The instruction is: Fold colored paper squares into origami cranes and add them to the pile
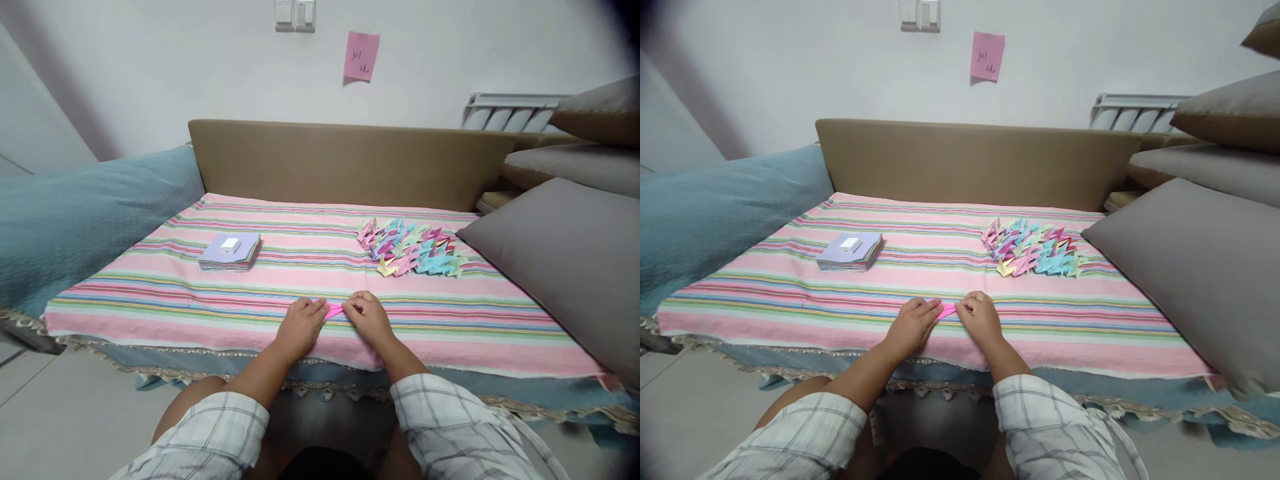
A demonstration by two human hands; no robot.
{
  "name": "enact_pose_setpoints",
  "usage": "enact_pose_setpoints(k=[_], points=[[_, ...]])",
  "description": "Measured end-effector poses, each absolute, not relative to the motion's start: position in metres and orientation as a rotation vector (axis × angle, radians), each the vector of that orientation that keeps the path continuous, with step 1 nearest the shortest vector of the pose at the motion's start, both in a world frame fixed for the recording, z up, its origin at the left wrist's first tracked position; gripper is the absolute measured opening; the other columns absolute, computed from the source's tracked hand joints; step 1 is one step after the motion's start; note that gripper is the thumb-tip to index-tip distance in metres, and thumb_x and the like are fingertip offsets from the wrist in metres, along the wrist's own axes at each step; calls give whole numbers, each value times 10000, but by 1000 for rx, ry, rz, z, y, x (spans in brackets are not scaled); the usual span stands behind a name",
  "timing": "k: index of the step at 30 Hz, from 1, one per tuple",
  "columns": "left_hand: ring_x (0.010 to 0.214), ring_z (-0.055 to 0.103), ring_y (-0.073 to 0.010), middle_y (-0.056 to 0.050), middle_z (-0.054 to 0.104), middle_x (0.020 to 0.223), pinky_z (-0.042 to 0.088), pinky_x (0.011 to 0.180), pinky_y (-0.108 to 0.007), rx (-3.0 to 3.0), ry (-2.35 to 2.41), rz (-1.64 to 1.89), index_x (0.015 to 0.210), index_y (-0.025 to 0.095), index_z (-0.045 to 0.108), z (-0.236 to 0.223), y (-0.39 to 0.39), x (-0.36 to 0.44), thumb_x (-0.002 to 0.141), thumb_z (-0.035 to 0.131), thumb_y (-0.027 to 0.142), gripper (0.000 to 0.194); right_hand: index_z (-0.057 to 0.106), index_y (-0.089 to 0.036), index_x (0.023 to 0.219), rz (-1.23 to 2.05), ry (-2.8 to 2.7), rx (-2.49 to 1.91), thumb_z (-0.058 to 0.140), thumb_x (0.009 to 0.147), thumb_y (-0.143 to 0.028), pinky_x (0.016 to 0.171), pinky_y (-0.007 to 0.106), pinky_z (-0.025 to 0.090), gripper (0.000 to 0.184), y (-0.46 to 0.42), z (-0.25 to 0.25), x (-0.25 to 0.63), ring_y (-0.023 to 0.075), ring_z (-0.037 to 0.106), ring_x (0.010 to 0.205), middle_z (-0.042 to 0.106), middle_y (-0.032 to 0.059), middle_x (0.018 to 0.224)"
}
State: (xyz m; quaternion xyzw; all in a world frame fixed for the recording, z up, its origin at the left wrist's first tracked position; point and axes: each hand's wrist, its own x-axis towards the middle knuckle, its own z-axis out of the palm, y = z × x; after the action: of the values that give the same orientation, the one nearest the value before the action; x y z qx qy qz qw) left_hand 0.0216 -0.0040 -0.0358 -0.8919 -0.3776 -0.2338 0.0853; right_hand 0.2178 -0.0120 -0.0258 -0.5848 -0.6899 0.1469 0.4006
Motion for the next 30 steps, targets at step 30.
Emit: enact_pose_setpoints(k=[30], points=[[980, 511, -214, -54, 590, 1230, 427, 868, -400, -2642, -1185, -686, 1183, 226, 563, -35, -8, 23, 894, 450, 282, 315, 621, -211, 744, 150, -1879, -1867, 510, 851, -386, 751, 337, 341, 233, -8, -26, 196, 216, 474, 904, 573, 64, 978]])
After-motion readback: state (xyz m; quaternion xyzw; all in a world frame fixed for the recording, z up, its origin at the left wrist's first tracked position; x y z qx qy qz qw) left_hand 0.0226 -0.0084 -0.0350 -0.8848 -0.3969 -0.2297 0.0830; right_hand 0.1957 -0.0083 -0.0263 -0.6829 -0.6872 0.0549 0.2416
